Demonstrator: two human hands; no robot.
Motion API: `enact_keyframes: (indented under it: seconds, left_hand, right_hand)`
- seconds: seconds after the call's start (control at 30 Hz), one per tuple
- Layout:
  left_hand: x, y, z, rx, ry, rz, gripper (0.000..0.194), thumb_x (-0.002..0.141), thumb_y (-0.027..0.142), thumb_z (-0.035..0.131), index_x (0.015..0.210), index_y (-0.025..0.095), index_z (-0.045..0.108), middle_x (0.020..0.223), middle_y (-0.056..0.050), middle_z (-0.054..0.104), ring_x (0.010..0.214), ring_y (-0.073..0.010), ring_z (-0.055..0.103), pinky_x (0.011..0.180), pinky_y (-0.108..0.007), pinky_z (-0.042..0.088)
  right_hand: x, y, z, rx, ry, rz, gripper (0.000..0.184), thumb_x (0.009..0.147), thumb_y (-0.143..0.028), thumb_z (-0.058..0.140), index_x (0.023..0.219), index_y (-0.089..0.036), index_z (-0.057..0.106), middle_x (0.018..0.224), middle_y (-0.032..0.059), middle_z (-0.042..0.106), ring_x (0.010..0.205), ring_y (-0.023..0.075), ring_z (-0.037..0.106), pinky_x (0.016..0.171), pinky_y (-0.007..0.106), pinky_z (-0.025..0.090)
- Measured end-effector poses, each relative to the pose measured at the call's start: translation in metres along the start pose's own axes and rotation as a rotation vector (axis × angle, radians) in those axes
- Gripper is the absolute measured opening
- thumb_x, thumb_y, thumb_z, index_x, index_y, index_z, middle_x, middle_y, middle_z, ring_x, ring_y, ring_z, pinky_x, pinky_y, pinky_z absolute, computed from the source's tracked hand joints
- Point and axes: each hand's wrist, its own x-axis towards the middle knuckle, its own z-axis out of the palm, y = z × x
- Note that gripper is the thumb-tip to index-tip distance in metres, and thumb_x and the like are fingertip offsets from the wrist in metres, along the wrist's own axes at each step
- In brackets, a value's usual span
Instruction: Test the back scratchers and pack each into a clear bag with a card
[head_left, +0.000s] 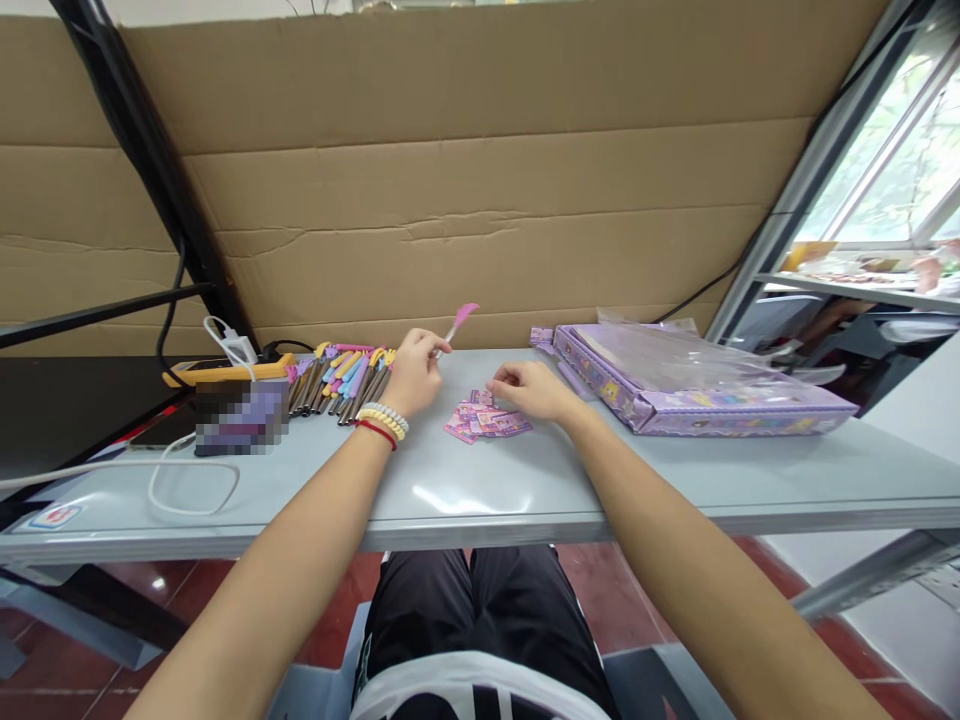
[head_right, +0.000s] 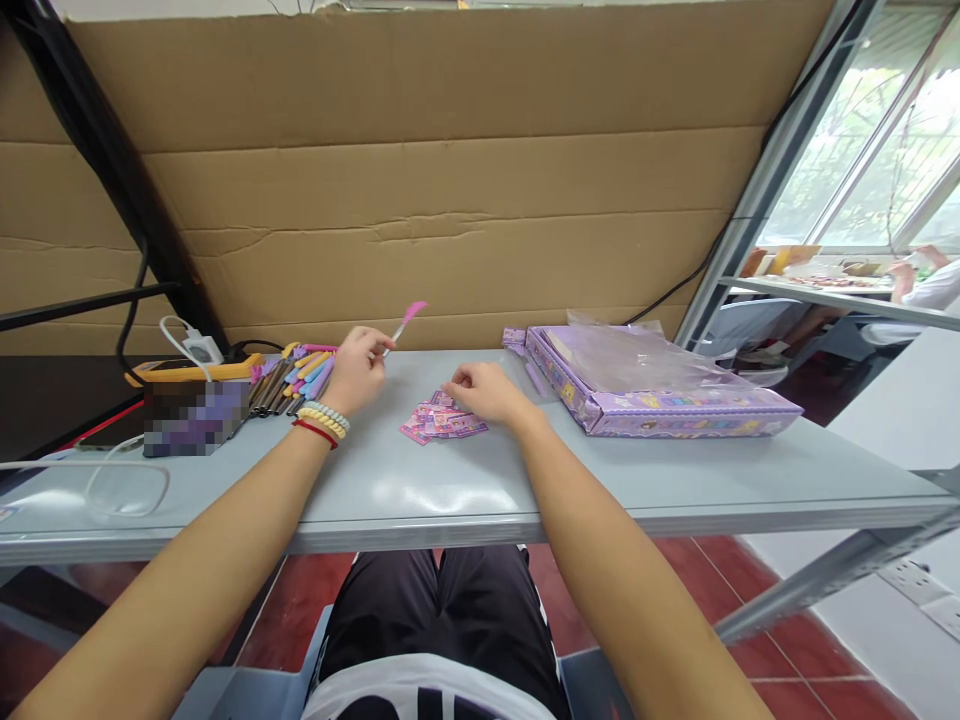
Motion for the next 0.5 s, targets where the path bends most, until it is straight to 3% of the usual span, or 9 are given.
enact_keyframes:
  seconds: [0.13, 0.23, 0.37, 0.5]
  left_hand:
    - [-0.013, 0.023, 0.017, -0.238, -0.128, 0.197, 0.027, 0.076, -0.002, 0.043, 0.083, 0.017, 0.061, 0.097, -0.006, 0.056, 0.083, -0.014, 0.056, 0.071, -0.027, 0.048]
    - [-0.019, 0.031, 0.022, -0.369, -0.199, 0.267, 0.025, 0.076, -0.002, 0.044, 0.082, 0.017, 0.06, 0.096, -0.006, 0.057, 0.08, -0.0121, 0.055, 0.063, -0.023, 0.047]
    - [-0.02, 0.032, 0.021, -0.422, -0.219, 0.311, 0.024, 0.075, -0.003, 0.046, 0.083, 0.016, 0.059, 0.095, -0.006, 0.055, 0.084, -0.012, 0.056, 0.064, -0.022, 0.05]
    - [-0.02, 0.03, 0.02, -0.441, -0.229, 0.309, 0.023, 0.075, -0.001, 0.05, 0.087, 0.016, 0.059, 0.1, -0.006, 0.053, 0.089, -0.0121, 0.057, 0.069, -0.023, 0.055]
  right_hand:
    - [0.0, -0.001, 0.001, 0.067, -0.013, -0.023, 0.045, 0.085, -0.054, 0.044, 0.071, -0.015, 0.06, 0.064, 0.0009, 0.057, 0.059, 0.0113, 0.045, 0.056, 0.025, 0.031]
    - [0.003, -0.002, 0.002, 0.224, -0.019, -0.002, 0.052, 0.086, -0.06, 0.039, 0.066, -0.015, 0.054, 0.062, 0.0011, 0.053, 0.056, 0.0104, 0.044, 0.054, 0.025, 0.032]
    - [0.004, -0.005, -0.003, 0.624, -0.042, 0.078, 0.048, 0.078, -0.063, 0.054, 0.074, -0.016, 0.052, 0.066, 0.0013, 0.055, 0.054, 0.0099, 0.048, 0.05, 0.024, 0.035]
    - [0.002, -0.007, -0.008, 0.913, -0.061, 0.068, 0.048, 0.064, -0.055, 0.073, 0.083, -0.015, 0.054, 0.063, -0.0022, 0.056, 0.049, 0.0079, 0.049, 0.047, 0.023, 0.035]
